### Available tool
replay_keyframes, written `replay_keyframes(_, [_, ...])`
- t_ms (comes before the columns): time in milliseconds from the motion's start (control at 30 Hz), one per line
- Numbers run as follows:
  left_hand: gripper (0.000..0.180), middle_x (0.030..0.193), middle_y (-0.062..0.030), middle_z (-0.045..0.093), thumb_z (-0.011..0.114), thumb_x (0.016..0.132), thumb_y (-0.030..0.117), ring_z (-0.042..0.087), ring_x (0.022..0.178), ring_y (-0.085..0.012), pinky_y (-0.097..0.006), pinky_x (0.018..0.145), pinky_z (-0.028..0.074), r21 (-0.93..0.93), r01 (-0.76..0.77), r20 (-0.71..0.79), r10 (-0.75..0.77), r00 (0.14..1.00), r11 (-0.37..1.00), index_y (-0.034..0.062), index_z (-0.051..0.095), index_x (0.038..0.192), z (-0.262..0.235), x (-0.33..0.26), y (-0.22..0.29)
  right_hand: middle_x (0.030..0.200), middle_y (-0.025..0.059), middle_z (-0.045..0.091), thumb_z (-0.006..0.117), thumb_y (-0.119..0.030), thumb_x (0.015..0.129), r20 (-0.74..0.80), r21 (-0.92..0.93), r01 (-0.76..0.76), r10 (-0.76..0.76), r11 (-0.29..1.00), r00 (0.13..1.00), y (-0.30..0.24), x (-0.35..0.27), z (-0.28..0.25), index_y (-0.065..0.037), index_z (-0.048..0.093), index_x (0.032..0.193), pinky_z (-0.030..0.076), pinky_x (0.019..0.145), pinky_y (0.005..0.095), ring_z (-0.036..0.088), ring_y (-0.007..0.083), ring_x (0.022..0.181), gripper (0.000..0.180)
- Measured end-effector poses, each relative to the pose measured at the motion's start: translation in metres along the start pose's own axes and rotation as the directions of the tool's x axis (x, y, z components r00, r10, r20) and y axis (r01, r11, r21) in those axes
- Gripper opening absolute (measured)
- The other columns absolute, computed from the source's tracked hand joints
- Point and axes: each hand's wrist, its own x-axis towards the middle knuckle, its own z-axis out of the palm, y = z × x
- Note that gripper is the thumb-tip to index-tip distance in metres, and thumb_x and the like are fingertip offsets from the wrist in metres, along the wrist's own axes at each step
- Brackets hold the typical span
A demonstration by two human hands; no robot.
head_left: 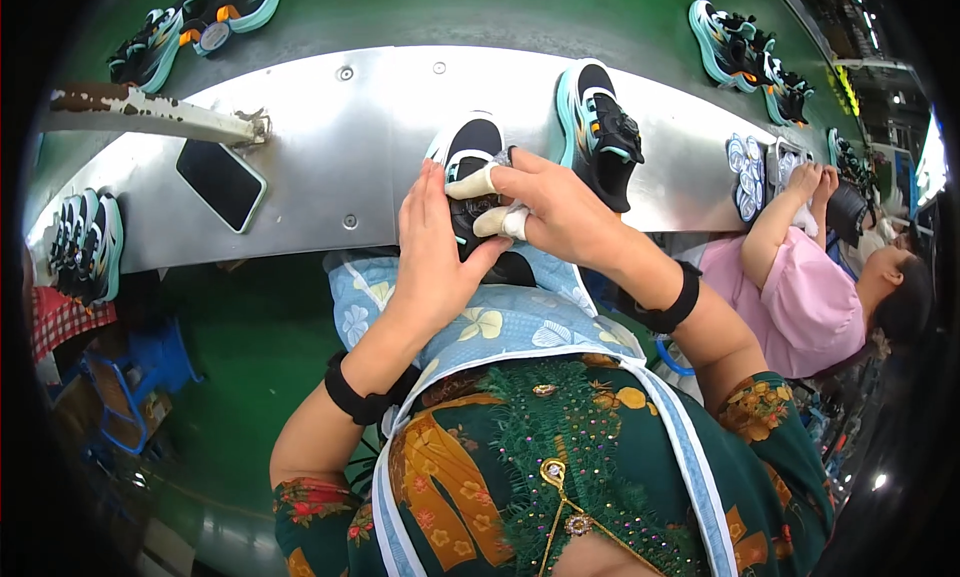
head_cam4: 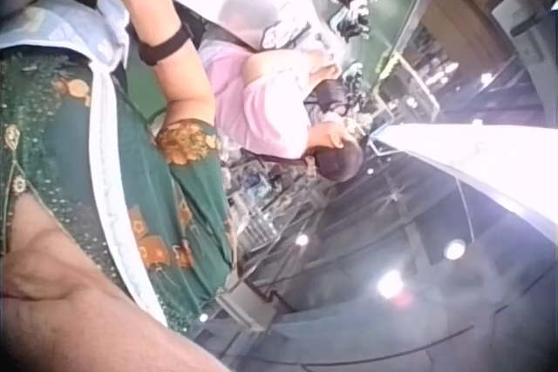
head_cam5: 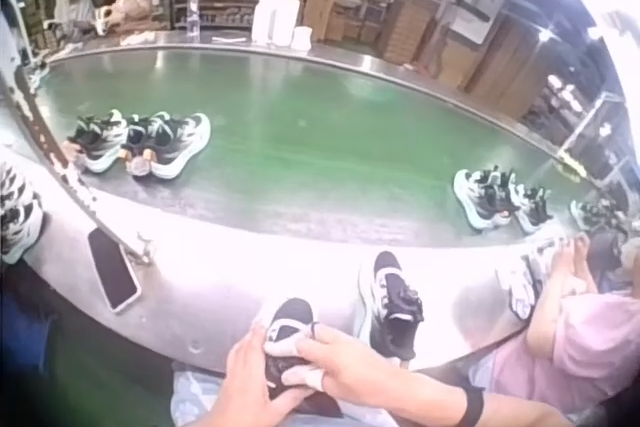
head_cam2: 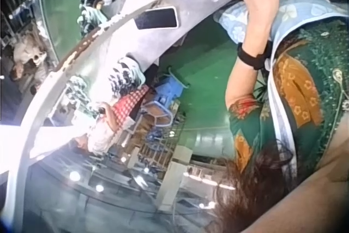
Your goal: Lacing and tying shoes on a factory assembly line.
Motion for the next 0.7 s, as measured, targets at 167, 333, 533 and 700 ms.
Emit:
replay_keyframes(167, [0.091,0.148,-0.0301,0.029,0.075,0.076,0.014,0.031,0.136,-0.0441,-0.049,0.113,0.027,0.051,-0.030,-0.036,0.032,0.999,0.998,-0.0090,0.021,0.145,0.004,-0.001,0.001,0.080,0.0127,0.054,0.075,-0.019,0.078,-0.227,-0.275,-0.062,-0.002,0.959,0.974,-0.010,-0.004,0.023,-0.008,0.064,0.103,0.044,0.066,0.0418,0.054,0.0320,0.073,0.029])
replay_keyframes(333, [0.091,0.148,-0.0314,0.029,0.077,0.079,0.028,0.030,0.137,-0.0447,-0.049,0.113,0.027,-0.072,0.012,0.118,-0.003,0.993,0.997,-0.0057,0.025,0.146,-0.013,-0.006,-0.005,0.082,0.0090,0.058,0.079,-0.023,0.076,-0.123,-0.160,-0.061,0.041,0.985,0.992,-0.019,-0.013,-0.022,-0.011,0.067,0.113,0.047,0.067,0.0358,0.058,0.0253,0.073,0.041])
replay_keyframes(533, [0.073,0.130,-0.0226,0.053,0.070,0.084,0.021,0.060,0.108,-0.0263,-0.037,0.087,0.050,-0.036,0.094,0.139,-0.088,0.986,0.995,-0.0036,0.036,0.144,-0.028,-0.015,-0.018,0.085,0.0068,0.056,0.076,-0.015,0.075,0.029,-0.617,-0.177,0.247,0.767,0.969,-0.035,-0.065,-0.090,-0.018,0.065,0.125,0.037,0.091,0.0374,0.052,0.0258,0.090,0.051])
replay_keyframes(700, [0.057,0.111,-0.0215,0.061,0.062,0.092,0.025,0.066,0.085,-0.0239,-0.034,0.079,0.051,-0.092,0.106,0.065,-0.101,0.993,0.990,-0.0034,0.043,0.138,0.007,0.019,0.005,0.080,0.0039,0.051,0.061,0.008,0.065,-0.063,-0.681,-0.081,0.052,0.728,0.997,0.005,-0.077,-0.054,-0.022,0.061,0.128,0.033,0.102,0.0457,0.054,0.0270,0.091,0.070])
